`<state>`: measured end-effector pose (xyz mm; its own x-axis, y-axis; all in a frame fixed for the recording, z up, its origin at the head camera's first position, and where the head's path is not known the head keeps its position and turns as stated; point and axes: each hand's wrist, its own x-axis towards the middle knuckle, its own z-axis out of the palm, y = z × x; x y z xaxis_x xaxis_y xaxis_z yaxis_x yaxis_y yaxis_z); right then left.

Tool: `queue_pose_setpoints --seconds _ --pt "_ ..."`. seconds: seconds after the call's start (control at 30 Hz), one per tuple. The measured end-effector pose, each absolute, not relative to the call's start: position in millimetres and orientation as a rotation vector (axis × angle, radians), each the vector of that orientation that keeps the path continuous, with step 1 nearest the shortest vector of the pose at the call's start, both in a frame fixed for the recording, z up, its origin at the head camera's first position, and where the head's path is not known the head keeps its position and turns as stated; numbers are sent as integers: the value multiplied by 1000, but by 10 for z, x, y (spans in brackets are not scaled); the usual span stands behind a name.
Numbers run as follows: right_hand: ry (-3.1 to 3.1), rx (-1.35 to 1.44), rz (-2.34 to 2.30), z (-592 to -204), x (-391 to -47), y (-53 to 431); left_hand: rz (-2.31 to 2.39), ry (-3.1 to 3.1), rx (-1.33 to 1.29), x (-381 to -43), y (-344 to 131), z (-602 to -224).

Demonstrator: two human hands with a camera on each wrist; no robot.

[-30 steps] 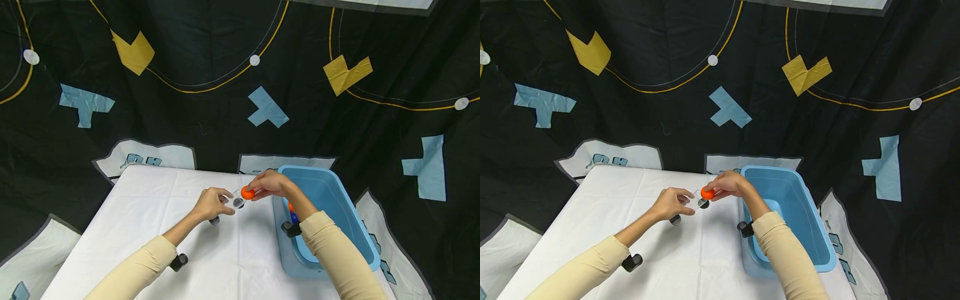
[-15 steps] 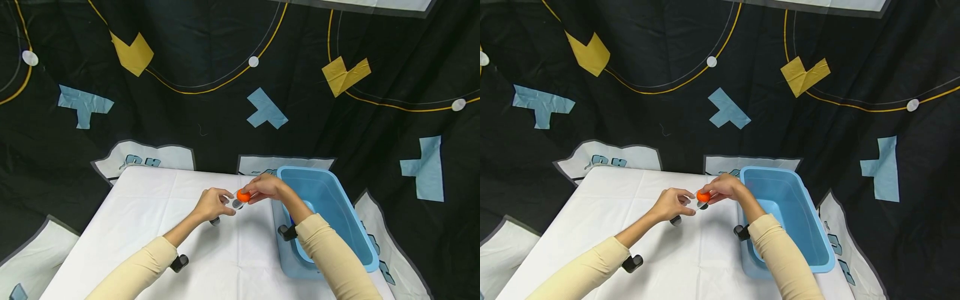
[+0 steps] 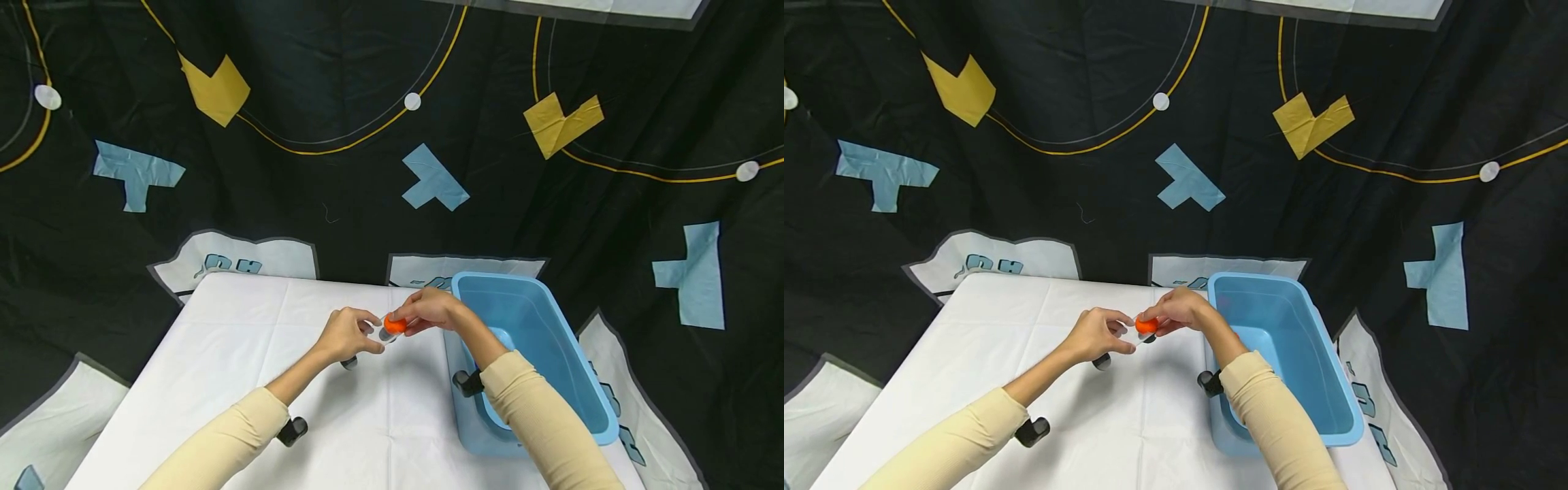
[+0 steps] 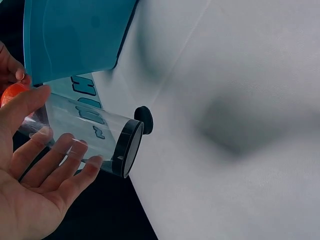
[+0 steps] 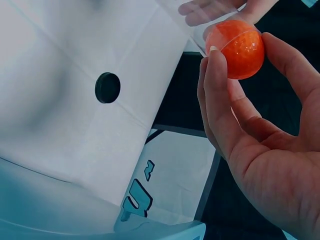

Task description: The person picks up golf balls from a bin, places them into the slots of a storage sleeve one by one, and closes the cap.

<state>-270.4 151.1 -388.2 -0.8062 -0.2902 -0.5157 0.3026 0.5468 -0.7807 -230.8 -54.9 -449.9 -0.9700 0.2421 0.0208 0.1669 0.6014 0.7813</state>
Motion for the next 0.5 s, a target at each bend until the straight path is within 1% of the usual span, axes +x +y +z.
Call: queue_pose_setpoints --seconds 0.3,0.5 --pt "2145 11 -1267 -3872 -2720 1551 1328 2738 362 -2316 -550 -4508" --pt "2161 9 -1269 -3813 -2750 1685 1336 2745 321 -2309 -580 -4525"
